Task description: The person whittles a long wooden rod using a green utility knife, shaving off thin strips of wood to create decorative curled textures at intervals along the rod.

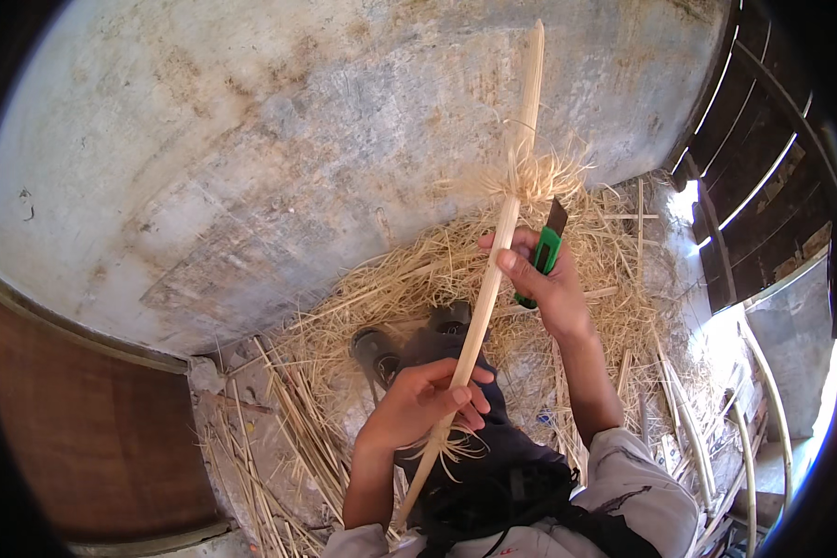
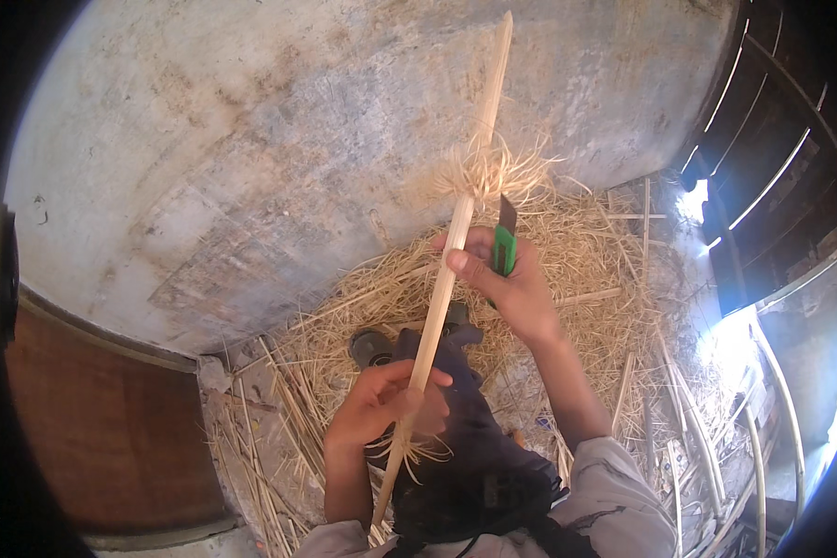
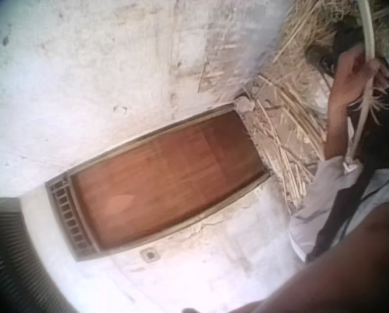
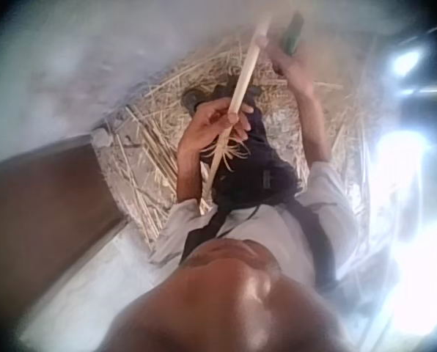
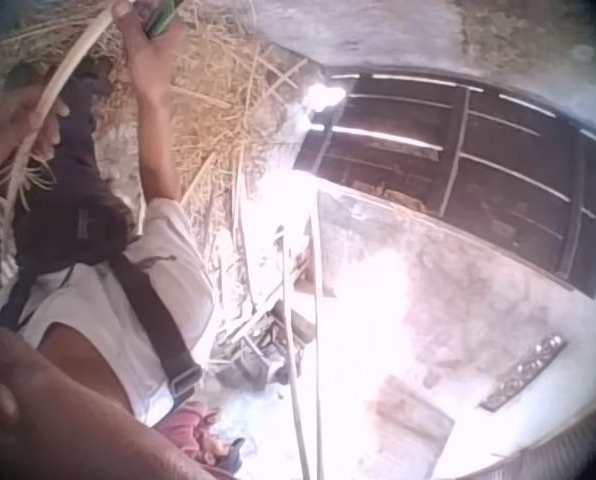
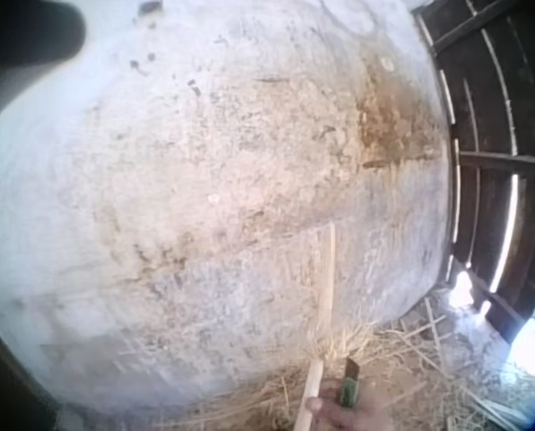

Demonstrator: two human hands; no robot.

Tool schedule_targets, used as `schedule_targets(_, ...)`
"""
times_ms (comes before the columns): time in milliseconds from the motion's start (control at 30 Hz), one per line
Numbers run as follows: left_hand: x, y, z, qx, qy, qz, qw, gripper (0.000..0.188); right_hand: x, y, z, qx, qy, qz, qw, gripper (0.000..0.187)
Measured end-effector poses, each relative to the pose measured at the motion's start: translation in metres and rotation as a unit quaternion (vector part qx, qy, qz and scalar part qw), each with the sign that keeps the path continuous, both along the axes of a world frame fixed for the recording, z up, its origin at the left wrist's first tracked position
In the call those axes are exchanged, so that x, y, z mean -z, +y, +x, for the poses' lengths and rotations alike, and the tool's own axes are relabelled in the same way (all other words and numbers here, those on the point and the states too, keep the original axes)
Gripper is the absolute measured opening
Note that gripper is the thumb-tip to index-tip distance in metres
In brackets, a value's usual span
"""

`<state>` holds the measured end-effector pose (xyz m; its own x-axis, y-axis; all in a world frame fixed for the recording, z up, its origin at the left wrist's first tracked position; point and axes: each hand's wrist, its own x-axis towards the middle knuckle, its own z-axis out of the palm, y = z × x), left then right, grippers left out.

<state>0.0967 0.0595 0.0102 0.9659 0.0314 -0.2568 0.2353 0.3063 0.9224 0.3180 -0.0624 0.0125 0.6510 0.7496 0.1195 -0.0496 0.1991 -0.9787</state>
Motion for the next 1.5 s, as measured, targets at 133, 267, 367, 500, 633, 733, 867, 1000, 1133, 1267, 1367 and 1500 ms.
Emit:
schedule_targets(133,0.002,0.002,-0.004,0.015,-0.013,0.022,1.000,0.035,-0.003,-0.001,0.003,-0.024,0.022,-0.004,0.999,0.033)
schedule_targets(267,0.004,0.005,-0.005,-0.004,-0.025,-0.028,0.999,0.036,-0.001,0.002,-0.005,-0.081,0.044,0.044,0.995,0.040)
schedule_targets(367,0.001,0.003,-0.003,-0.017,-0.027,-0.056,0.998,0.038,0.001,0.002,-0.004,-0.077,0.045,0.033,0.995,0.042)
schedule_targets(500,0.000,0.002,-0.002,-0.014,-0.026,-0.028,0.999,0.040,0.005,0.002,0.000,-0.043,0.030,0.042,0.998,0.039)
schedule_targets(633,0.010,0.001,-0.004,-0.023,-0.037,0.027,0.999,0.034,0.005,0.003,0.000,-0.036,0.021,0.058,0.997,0.040)
schedule_targets(733,0.012,0.002,-0.006,-0.015,-0.047,0.034,0.998,0.027,0.004,0.004,-0.001,-0.025,0.013,0.049,0.998,0.045)
schedule_targets(867,0.001,0.000,-0.005,0.012,-0.014,0.059,0.998,0.027,0.003,0.002,-0.001,-0.019,0.001,0.046,0.999,0.045)
schedule_targets(1000,-0.003,-0.001,-0.004,0.018,-0.011,0.073,0.997,0.031,0.001,0.002,-0.001,-0.020,0.004,0.050,0.999,0.046)
schedule_targets(1133,-0.001,-0.003,-0.004,-0.001,-0.020,0.062,0.998,0.033,0.001,0.002,-0.001,-0.014,0.008,0.054,0.998,0.047)
schedule_targets(1267,-0.009,0.000,-0.007,0.012,-0.014,0.140,0.990,0.034,0.000,0.002,0.002,-0.011,0.007,0.048,0.999,0.048)
schedule_targets(1367,-0.014,-0.003,-0.011,-0.004,-0.014,0.170,0.985,0.033,-0.001,0.003,0.002,-0.009,0.001,0.048,0.999,0.047)
schedule_targets(1500,-0.025,-0.013,-0.012,-0.031,-0.001,0.184,0.982,0.028,-0.001,0.005,0.001,-0.002,-0.003,0.053,0.999,0.046)
